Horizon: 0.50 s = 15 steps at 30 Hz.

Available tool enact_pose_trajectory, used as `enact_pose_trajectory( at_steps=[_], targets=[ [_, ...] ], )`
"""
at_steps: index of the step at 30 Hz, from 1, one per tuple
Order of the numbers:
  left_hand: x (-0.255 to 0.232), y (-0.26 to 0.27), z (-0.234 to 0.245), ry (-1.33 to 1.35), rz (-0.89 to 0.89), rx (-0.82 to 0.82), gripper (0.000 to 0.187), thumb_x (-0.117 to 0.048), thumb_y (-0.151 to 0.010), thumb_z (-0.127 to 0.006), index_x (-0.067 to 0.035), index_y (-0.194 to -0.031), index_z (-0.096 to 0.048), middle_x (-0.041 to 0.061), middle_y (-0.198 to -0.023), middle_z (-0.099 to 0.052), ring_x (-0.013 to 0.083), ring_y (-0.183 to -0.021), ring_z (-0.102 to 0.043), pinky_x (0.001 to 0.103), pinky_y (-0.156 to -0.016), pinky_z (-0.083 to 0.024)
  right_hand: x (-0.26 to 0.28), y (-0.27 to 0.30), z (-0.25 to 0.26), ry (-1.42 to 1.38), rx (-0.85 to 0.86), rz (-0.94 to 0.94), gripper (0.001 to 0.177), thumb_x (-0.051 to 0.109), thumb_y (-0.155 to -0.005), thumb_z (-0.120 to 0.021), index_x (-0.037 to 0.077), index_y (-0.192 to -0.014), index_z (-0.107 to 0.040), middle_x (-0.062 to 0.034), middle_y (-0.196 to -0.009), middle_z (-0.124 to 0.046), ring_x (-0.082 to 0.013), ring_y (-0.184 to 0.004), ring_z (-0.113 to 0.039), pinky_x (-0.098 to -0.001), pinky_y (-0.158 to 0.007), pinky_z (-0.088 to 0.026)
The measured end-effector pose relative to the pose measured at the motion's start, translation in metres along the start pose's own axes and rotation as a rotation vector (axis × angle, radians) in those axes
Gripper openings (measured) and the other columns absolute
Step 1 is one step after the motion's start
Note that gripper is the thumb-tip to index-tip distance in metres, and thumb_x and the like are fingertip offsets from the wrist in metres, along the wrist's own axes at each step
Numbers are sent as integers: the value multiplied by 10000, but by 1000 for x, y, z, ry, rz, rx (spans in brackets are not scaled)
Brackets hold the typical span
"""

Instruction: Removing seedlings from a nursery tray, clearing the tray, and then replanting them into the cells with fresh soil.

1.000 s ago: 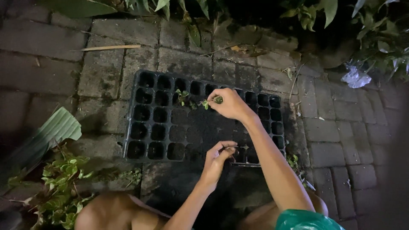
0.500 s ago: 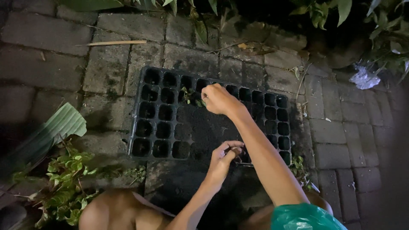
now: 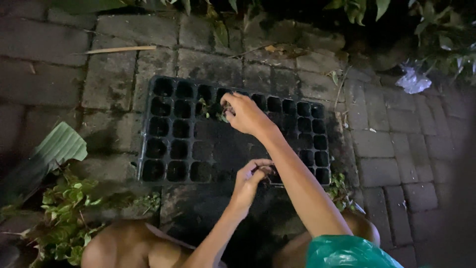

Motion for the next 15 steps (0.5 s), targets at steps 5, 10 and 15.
enact_pose_trajectory(
  at_steps=[5, 10, 15],
  targets=[
    [15, -5, 4, -84, -122, 42, 307, -152, -886, -680, -7, -1143, -766, 132, -938, -757, 202, -863, -683, 340, -800, -543, -9, 72, 43, -28, -123, -116, 485, 238, -969, -681, 142, -1427, -551, -180, -1415, -516, -379, -1179, -636, -521, -935, -580],
    [26, -6, 2, -116, -101, 95, 310, -144, -913, -644, -1, -1175, -728, 137, -917, -761, 166, -728, -665, 285, -619, -509, -85, 192, 77, -38, -273, -259, 365, 188, -950, -704, 64, -1290, -658, -221, -1236, -643, -420, -1089, -679, -555, -869, -584],
    [32, 5, 2, -231, -62, 108, 288, -124, -939, -637, 3, -1186, -714, 172, -923, -743, 218, -701, -671, 312, -590, -505, -205, 314, 53, -160, -205, -712, 451, 300, -1008, -646, 61, -1389, -613, -245, -1354, -638, -426, -1301, -593, -559, -1028, -527]
  ],
)
Point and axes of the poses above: each hand's wrist, its own y-axis away from the middle knuckle, its own z-axis out of the back of the hand, x = y × z, the point moved 10 cm from there along -y, towards the middle knuckle
